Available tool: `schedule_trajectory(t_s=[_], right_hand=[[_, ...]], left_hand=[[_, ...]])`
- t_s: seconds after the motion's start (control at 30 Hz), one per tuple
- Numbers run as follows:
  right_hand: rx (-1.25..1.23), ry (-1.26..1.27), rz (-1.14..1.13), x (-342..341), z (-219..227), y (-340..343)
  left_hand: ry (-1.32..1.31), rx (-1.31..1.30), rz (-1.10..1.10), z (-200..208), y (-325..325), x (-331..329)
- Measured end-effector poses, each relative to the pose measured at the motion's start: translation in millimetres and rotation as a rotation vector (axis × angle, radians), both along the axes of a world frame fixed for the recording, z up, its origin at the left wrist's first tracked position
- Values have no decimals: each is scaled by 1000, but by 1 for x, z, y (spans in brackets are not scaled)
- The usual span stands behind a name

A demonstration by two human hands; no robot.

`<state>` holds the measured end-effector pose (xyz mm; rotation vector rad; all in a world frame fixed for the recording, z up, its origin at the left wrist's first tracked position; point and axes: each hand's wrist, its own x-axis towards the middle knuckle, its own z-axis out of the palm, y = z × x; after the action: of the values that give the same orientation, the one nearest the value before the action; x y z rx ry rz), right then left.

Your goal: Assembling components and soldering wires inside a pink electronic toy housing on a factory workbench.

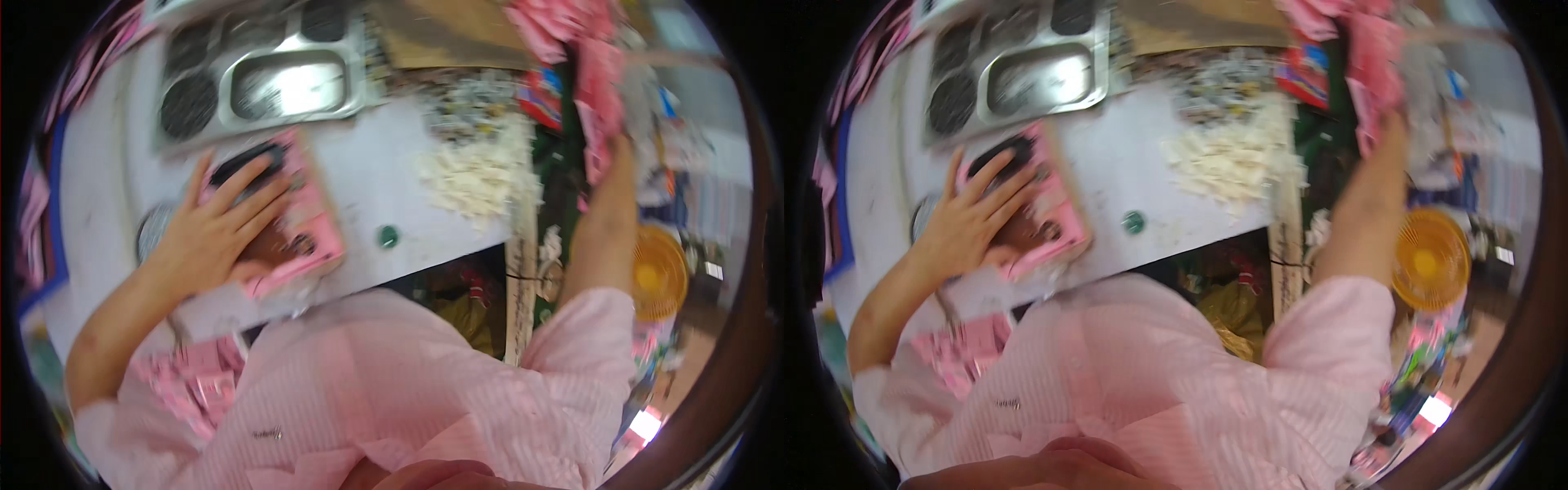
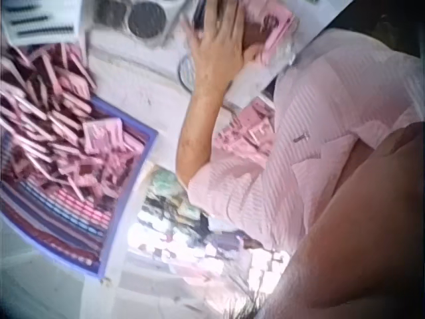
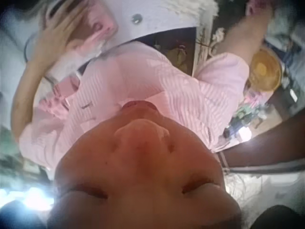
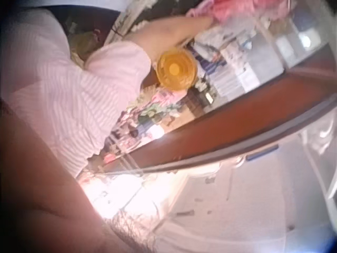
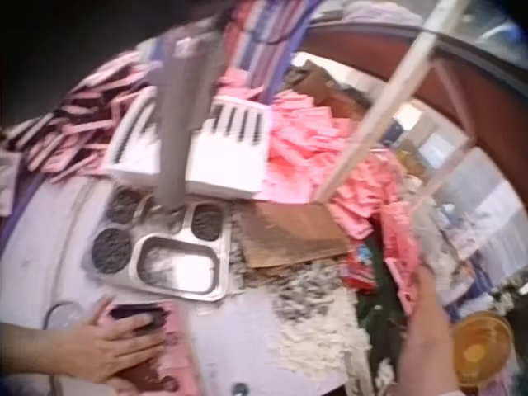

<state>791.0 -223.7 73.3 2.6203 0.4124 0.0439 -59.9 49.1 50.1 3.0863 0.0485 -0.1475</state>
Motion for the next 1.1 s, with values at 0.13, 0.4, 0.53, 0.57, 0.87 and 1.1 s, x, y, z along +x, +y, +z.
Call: schedule_trajectory(t_s=[0.13,0.4,0.53,0.57,0.87,1.1], right_hand=[[-56,-121,-23,88,83,-103],[852,159,358,-28,263,-78],[1293,257,610,-314,204,-27],[1409,381,641,-360,188,-28],[2045,1128,430,-560,29,45],[2039,1143,433,-542,32,57]], left_hand=[[-67,56,-67,-15,-3,8],[-135,-1,-103,-19,19,11],[-160,-33,-83,-21,19,-2],[-175,-39,-101,-22,21,1],[-464,-80,48,-26,-1,3],[-379,-35,28,-36,-5,19]])
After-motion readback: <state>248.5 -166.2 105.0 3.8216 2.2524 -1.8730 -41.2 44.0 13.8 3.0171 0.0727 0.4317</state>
